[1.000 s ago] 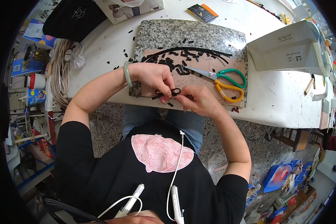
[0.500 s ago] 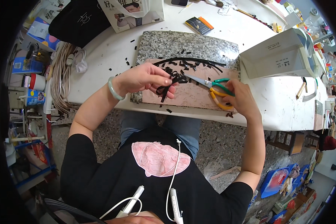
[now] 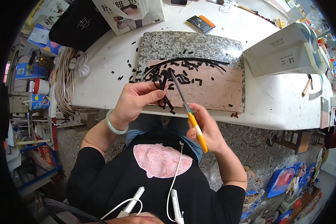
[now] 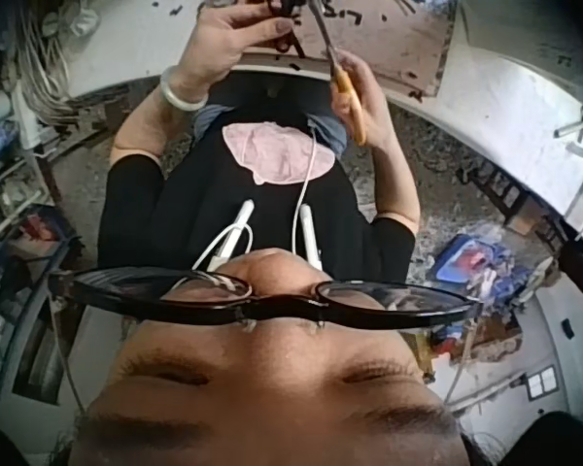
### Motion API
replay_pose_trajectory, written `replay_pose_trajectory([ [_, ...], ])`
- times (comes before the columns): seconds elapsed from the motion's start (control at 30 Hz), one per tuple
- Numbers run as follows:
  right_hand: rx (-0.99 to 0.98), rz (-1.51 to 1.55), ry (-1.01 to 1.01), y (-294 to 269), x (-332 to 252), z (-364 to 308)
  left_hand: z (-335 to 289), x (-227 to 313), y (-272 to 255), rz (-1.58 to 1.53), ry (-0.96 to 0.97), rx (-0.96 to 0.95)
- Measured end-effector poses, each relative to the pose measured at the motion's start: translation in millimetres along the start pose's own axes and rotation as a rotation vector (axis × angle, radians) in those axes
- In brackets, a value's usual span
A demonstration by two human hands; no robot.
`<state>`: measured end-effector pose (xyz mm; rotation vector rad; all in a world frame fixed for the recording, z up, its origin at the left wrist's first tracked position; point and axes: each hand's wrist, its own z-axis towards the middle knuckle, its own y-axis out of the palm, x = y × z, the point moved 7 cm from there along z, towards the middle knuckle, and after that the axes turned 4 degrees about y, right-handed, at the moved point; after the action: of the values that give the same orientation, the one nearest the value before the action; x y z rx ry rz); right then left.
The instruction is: Trimming excess material from black shoe components using scissors on an industrial workbench.
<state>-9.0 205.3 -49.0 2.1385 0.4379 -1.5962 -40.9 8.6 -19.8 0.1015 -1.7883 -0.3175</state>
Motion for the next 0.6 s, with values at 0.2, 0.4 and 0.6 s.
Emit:
replay_pose_trajectory([
  [0.2,-0.034,-0.367,-0.094,11,-7,4,-7,-1,0,0.004,0.010,-0.011],
  [0.4,-0.026,-0.547,-0.119,10,-18,3,-9,2,2,-0.018,-0.018,-0.037],
  [0.6,-0.008,-0.558,-0.086,10,-20,1,-9,-1,4,-0.030,-0.021,-0.057],
])
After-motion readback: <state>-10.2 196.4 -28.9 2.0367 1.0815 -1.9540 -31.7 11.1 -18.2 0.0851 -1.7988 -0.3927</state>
